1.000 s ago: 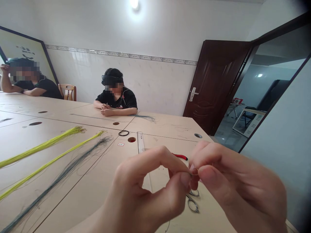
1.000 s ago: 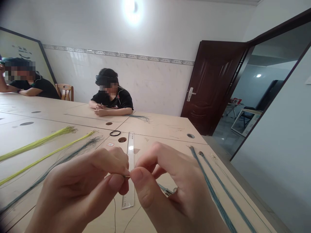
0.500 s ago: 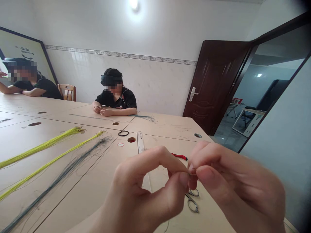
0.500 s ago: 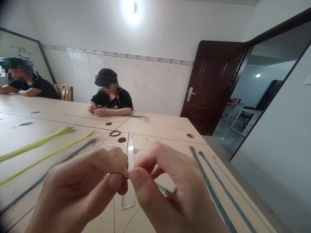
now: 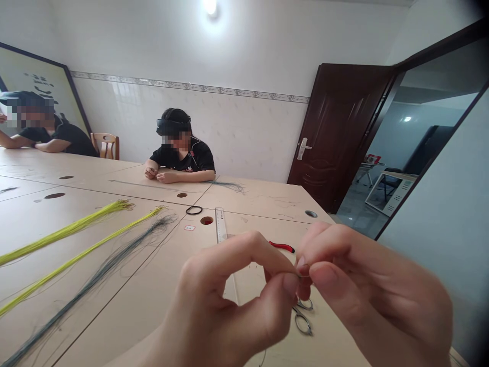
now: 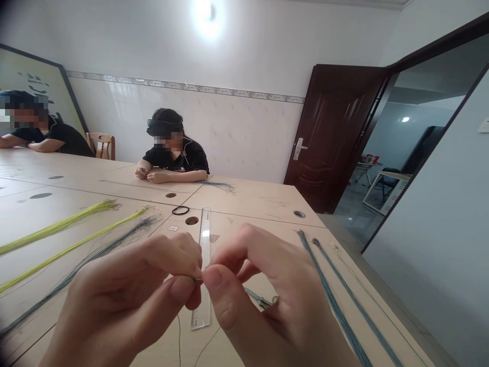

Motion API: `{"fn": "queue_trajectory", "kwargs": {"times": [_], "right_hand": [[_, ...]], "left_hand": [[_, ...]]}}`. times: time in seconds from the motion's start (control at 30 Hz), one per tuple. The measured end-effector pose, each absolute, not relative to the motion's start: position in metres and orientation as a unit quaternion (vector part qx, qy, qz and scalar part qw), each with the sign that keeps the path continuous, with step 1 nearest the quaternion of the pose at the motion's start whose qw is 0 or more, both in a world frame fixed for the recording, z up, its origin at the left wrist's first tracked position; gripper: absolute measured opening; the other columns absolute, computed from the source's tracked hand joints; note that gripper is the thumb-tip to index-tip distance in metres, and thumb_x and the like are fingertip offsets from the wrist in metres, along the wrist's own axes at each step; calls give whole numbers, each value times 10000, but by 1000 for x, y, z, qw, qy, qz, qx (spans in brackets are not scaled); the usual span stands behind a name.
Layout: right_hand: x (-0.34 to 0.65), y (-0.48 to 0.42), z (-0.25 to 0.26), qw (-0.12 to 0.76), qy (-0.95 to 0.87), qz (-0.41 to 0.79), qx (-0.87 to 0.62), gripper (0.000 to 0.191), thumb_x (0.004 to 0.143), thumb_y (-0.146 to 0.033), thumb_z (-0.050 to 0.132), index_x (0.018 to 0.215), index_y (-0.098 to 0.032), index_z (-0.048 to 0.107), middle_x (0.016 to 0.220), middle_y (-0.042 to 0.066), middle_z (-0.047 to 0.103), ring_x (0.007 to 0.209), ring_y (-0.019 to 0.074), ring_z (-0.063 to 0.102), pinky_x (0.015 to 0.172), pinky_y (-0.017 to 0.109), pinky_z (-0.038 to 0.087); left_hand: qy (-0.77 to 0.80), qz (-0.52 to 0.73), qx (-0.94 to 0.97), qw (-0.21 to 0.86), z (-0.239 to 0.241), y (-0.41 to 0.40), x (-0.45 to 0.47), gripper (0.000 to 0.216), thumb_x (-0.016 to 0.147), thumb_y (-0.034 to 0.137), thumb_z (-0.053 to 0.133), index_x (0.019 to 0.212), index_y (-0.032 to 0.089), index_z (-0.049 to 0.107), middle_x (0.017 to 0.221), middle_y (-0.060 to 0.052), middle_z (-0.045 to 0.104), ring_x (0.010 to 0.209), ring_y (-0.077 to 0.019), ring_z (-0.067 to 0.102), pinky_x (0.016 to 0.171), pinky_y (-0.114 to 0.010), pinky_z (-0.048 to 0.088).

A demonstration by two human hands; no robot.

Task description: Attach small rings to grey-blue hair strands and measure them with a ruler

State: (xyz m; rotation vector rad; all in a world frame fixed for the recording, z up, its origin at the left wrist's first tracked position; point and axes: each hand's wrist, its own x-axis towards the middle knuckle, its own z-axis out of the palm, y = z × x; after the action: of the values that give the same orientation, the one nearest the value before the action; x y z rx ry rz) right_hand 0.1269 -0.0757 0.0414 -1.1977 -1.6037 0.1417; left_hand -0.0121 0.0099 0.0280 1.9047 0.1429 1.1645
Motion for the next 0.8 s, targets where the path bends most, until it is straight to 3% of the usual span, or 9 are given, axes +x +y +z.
{"fn": "queue_trajectory", "kwargs": {"times": [0.37,0.57,0.67,0.73,0.8], "right_hand": [[130,-75,36,543,-691,-13,-477,130,867,-171,538,749,-223,553,648,-49,581,579,78,573,497,195,452],[169,-62,46,638,-544,-160,-520,185,868,-286,586,699,-210,582,647,-19,578,603,123,602,516,253,572],[208,-52,50,669,-445,-198,-561,225,843,-406,601,756,-199,616,663,-9,578,588,118,590,460,235,582],[238,-49,48,627,-436,-178,-620,259,834,-439,592,789,-187,631,686,1,601,604,127,607,488,247,593],[268,-51,44,594,-427,-160,-663,256,829,-423,596,794,-174,645,696,10,622,541,119,594,469,252,579]], "left_hand": [[57,463,771,434,31,9,-7,187,744,25,536,650,184,563,638,75,627,579,-49,553,569,-132,459],[50,423,802,419,24,0,2,188,651,-38,528,597,139,562,560,46,591,526,-39,531,506,-98,403],[-30,379,857,348,5,-9,15,161,667,-28,556,600,117,570,586,18,597,548,-55,528,557,-136,424],[-114,380,887,237,-17,-18,29,157,774,77,565,627,128,590,551,16,582,514,-79,491,553,-205,424],[-138,438,878,132,-44,-33,46,308,891,236,501,598,159,553,472,26,509,435,-93,400,460,-243,369]]}}
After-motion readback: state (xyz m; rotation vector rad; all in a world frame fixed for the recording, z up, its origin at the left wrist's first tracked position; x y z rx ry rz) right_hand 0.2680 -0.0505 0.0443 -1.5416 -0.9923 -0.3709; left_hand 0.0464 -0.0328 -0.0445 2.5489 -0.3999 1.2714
